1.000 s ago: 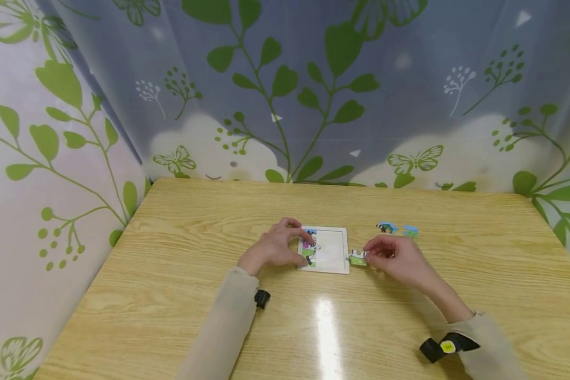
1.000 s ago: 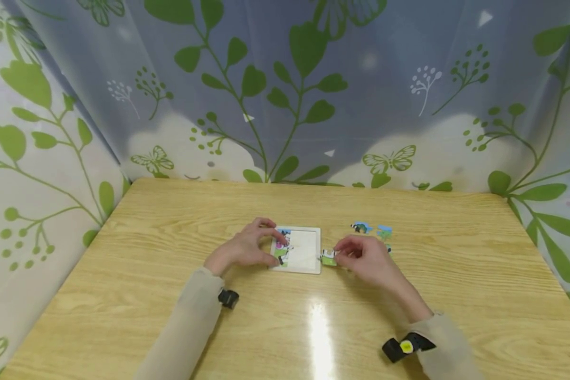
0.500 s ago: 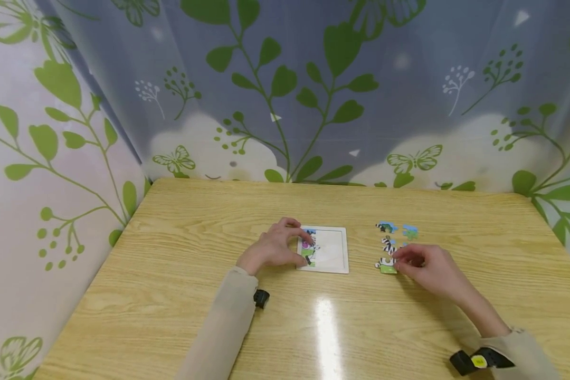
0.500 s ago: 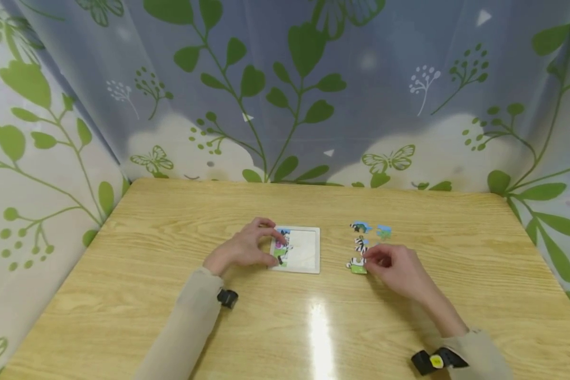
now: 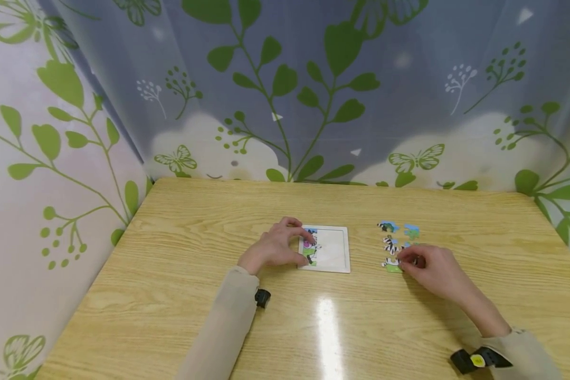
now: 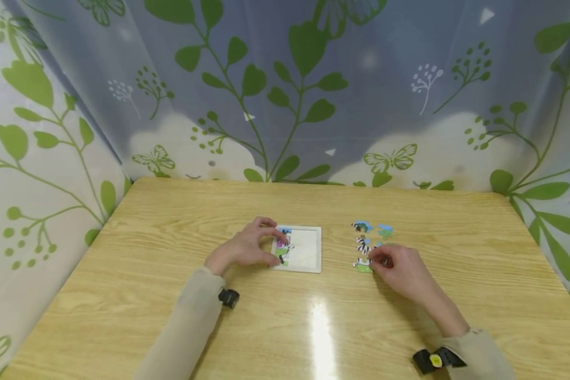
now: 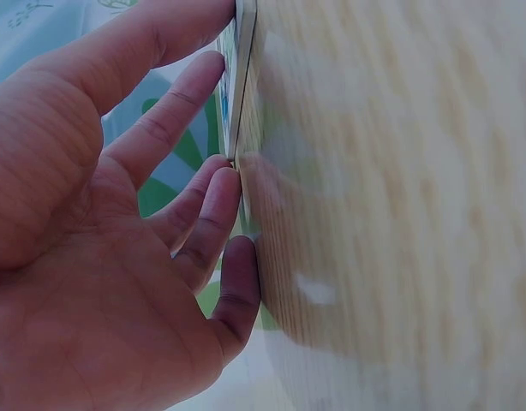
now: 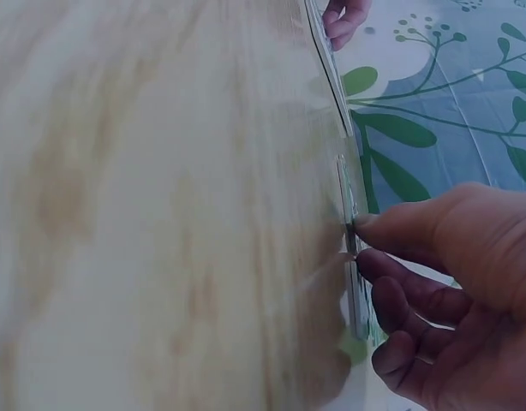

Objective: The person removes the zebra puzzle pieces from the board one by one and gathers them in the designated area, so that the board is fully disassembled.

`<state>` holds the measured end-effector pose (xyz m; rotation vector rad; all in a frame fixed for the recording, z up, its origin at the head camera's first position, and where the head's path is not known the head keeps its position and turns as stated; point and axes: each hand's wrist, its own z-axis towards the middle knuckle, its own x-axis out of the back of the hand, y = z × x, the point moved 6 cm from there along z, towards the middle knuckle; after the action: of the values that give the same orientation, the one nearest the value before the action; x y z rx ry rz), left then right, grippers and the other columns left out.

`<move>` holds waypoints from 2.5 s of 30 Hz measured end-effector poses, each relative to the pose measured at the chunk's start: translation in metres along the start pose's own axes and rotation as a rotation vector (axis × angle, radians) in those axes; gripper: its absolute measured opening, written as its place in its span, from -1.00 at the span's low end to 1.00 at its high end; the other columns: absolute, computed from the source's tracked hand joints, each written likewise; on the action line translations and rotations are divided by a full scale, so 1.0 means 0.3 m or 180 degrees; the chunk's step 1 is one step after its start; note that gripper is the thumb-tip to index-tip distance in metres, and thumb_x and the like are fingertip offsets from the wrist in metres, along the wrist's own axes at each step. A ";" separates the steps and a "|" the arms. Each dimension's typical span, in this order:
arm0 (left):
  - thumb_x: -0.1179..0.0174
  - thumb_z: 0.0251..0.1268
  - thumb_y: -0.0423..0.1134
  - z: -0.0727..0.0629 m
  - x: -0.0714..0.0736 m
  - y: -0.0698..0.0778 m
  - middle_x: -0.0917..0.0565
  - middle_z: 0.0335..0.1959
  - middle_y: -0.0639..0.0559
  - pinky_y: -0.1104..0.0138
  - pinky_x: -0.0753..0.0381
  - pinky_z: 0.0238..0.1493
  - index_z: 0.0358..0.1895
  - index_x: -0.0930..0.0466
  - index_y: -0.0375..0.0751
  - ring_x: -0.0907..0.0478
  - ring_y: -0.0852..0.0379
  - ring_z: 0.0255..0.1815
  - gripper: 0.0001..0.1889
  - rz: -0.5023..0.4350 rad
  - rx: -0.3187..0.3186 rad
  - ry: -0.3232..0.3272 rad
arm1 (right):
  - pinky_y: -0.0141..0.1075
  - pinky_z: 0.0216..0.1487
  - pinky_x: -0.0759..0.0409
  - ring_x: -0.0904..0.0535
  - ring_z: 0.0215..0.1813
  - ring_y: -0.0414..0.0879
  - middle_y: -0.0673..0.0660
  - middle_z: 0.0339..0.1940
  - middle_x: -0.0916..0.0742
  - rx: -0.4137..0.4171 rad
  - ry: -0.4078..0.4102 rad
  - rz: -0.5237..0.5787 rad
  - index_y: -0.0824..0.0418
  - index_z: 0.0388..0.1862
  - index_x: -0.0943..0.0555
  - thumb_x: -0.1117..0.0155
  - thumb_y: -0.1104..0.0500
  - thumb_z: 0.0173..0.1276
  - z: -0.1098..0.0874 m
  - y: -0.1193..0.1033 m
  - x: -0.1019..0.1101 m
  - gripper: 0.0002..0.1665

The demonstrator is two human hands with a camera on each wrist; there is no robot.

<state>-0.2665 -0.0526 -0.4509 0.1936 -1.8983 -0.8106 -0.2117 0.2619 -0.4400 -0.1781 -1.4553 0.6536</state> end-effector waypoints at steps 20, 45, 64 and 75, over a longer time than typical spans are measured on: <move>-0.39 0.28 -0.08 0.000 0.020 0.008 -0.24 0.55 -0.07 -0.28 -0.15 0.50 0.19 -0.64 0.15 -0.19 -0.22 0.56 -0.60 -0.0026 -0.0257 -0.0107 | -0.37 -0.41 -0.50 -0.57 -0.34 -0.24 -0.01 -0.31 -0.77 -0.0082 -0.0040 0.0618 0.09 -0.11 -0.77 -0.37 0.07 0.44 0.081 -0.102 -0.052 -0.84; -0.45 0.26 -0.04 0.066 0.052 -0.041 -0.27 0.45 -0.09 0.03 -0.48 0.33 0.38 -0.48 0.03 -0.42 -0.05 0.22 -0.37 -0.0166 -0.0149 0.0027 | -0.30 -0.19 -0.54 -0.59 -0.24 -0.13 0.08 -0.26 -0.76 0.0038 -0.0385 0.0951 0.16 -0.05 -0.74 -0.40 0.13 0.38 0.312 -0.291 -0.260 -0.79; -0.45 0.25 -0.13 0.072 0.049 -0.038 -0.25 0.45 -0.08 0.06 -0.49 0.25 0.37 -0.48 0.02 -0.40 -0.04 0.19 -0.39 -0.0239 -0.0040 -0.0057 | -0.24 -0.14 -0.48 -0.56 -0.15 -0.04 0.15 -0.18 -0.70 -0.0234 -0.0478 0.0656 0.11 -0.10 -0.79 -0.50 0.09 0.29 0.337 -0.312 -0.293 -0.77; -0.46 0.23 -0.13 0.072 0.048 -0.038 -0.25 0.44 -0.06 0.06 -0.50 0.22 0.36 -0.49 0.04 -0.40 -0.04 0.21 -0.39 -0.0279 0.0063 -0.0014 | -0.19 -0.06 -0.46 -0.56 -0.08 -0.02 0.13 -0.11 -0.71 -0.0501 -0.0569 0.0741 0.09 -0.12 -0.76 -0.48 0.07 0.29 0.339 -0.314 -0.300 -0.78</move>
<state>-0.2943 -0.0583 -0.4525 0.2892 -1.9134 -0.8516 -0.2782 0.1116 -0.4570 -0.4256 -1.6744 0.7583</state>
